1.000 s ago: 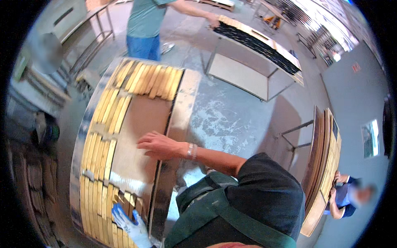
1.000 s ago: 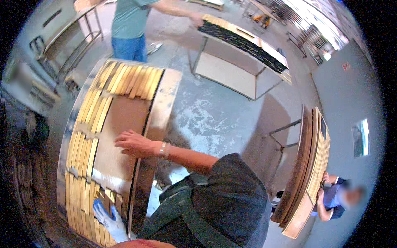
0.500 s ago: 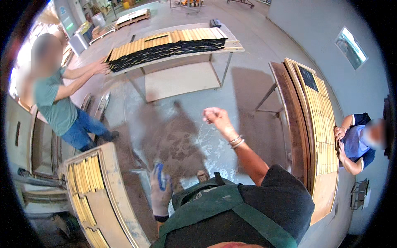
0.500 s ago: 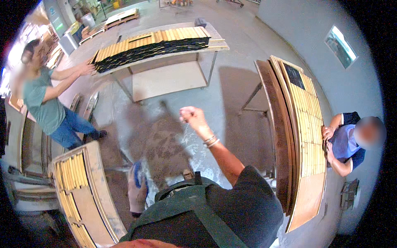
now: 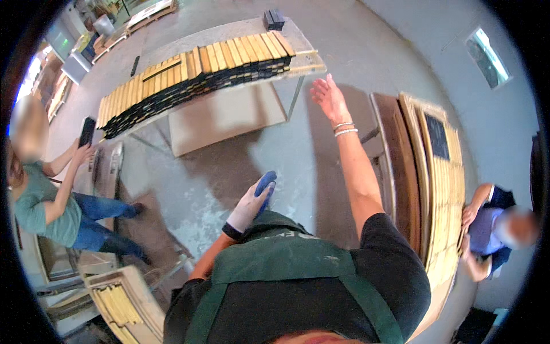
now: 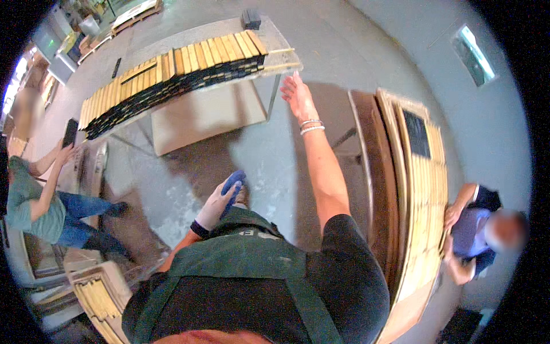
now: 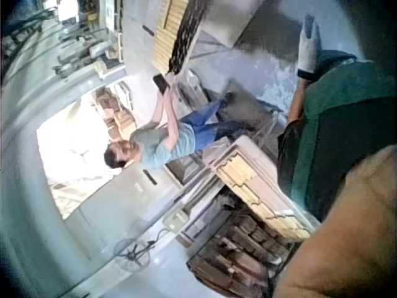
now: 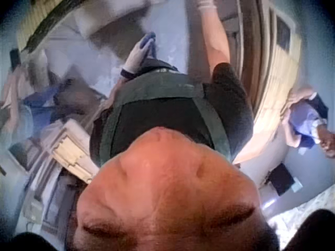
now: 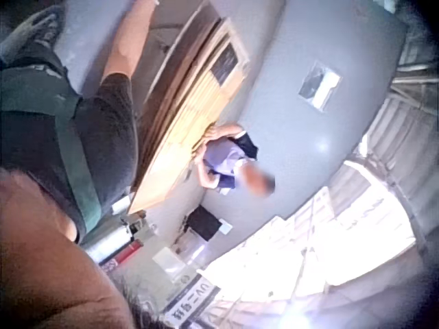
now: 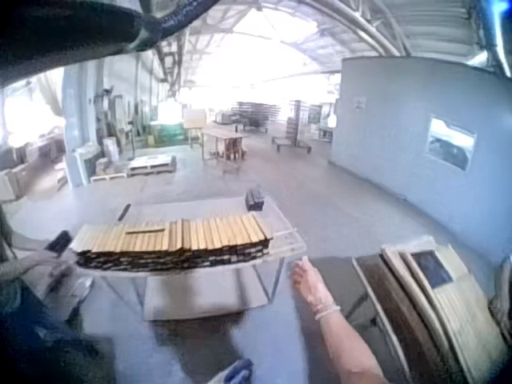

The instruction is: The person arranges small wooden slats onto a large rectangular board, aligning them in rows. They repeatedly pick up stacks of slats, place them on the board, and adjust their positions to fit the layout. The person also moves the large board between workstations and stacks it with other completed boards.

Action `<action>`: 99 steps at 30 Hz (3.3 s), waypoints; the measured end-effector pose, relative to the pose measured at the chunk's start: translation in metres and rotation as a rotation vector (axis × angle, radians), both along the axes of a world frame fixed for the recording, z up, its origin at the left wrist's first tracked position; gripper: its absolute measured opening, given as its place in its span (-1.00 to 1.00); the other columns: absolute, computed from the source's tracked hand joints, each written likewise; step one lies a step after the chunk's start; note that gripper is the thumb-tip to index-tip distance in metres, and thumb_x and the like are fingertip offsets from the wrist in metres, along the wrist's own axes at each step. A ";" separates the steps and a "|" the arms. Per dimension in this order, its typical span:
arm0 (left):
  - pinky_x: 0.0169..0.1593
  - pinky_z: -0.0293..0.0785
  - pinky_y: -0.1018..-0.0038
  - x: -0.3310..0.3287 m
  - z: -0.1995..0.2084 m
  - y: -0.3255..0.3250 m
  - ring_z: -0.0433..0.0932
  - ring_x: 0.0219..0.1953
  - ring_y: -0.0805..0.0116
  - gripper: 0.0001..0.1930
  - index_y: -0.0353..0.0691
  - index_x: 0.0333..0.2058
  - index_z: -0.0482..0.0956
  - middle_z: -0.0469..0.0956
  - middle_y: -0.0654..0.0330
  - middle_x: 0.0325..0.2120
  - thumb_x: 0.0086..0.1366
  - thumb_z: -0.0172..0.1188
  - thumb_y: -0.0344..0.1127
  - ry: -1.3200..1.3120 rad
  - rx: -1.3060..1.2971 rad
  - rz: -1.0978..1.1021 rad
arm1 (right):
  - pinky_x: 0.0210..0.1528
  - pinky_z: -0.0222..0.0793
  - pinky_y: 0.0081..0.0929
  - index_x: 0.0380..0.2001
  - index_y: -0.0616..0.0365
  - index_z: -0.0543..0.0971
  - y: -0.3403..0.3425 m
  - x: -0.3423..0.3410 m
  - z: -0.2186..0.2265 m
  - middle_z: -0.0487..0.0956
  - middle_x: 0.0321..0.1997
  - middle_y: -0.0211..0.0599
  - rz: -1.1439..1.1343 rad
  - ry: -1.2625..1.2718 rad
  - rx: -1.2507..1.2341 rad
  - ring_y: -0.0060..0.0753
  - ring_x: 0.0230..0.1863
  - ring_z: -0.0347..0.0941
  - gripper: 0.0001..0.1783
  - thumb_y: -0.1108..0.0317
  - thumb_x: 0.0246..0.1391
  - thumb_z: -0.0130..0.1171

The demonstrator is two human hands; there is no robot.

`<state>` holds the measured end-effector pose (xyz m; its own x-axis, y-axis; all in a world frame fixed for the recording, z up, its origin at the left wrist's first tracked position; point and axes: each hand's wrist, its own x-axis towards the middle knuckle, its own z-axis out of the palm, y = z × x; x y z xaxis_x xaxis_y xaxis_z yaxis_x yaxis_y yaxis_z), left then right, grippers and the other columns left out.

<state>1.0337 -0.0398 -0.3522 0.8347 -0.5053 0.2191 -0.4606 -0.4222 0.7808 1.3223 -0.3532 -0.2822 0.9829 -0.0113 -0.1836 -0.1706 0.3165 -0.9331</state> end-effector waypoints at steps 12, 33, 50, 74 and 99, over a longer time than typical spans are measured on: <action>0.18 0.47 0.31 0.371 -0.063 -0.169 0.51 0.20 0.17 -0.43 -0.11 0.39 0.24 0.43 0.15 0.24 0.50 0.13 -0.14 1.013 -1.248 0.232 | 0.43 0.14 -0.14 0.44 0.44 0.13 0.014 0.270 -0.051 0.27 0.46 0.04 0.337 0.178 -0.140 -0.10 0.36 0.29 0.25 -0.54 0.14 0.06; 0.39 0.25 0.15 0.468 -0.072 -0.253 0.39 0.31 0.15 -0.59 -0.01 0.25 0.45 0.50 0.18 0.20 0.54 -0.06 -0.05 0.886 -2.000 0.515 | 0.23 0.36 -0.25 0.31 0.02 0.48 0.019 0.364 -0.089 0.56 0.20 -0.27 0.623 0.254 -0.117 -0.28 0.19 0.48 -0.18 -0.31 0.16 0.20; 0.28 0.41 0.36 0.446 -0.078 -0.232 0.52 0.18 0.29 -0.48 -0.11 0.29 0.45 0.56 0.17 0.16 0.59 -0.14 0.09 0.878 -1.167 0.437 | 0.00 0.58 -0.34 0.10 0.17 0.55 -0.040 0.325 -0.040 0.63 -0.04 -0.30 0.299 0.293 -0.051 -0.39 -0.10 0.61 -0.43 -0.07 0.25 0.18; -0.20 0.49 0.50 -0.179 0.047 -0.027 0.55 -0.31 0.55 -0.55 -0.29 -0.04 0.67 0.67 0.29 -0.23 0.49 0.18 0.05 0.342 -1.200 1.285 | 0.13 0.56 -0.19 0.34 0.27 0.35 0.297 -0.270 0.071 0.57 0.17 -0.03 1.884 0.229 -0.136 -0.13 0.11 0.59 -0.19 -0.19 0.30 0.01; -0.09 0.65 0.44 -0.666 0.004 0.239 0.70 -0.29 0.29 -0.39 -0.40 -0.05 0.60 0.71 0.00 -0.26 0.57 -0.08 0.16 -0.481 -1.391 2.132 | 0.32 0.39 -0.46 0.32 0.24 0.45 0.843 -0.946 -0.047 0.53 0.30 -0.32 3.179 0.009 -0.342 -0.49 0.23 0.49 -0.41 0.02 0.44 0.04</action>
<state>0.3678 0.1988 -0.3480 -0.3421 0.9115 -0.2285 -0.4641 0.0476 0.8845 0.3766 0.4899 -0.3293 -0.9204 -0.0440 -0.3885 0.3826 -0.3060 -0.8718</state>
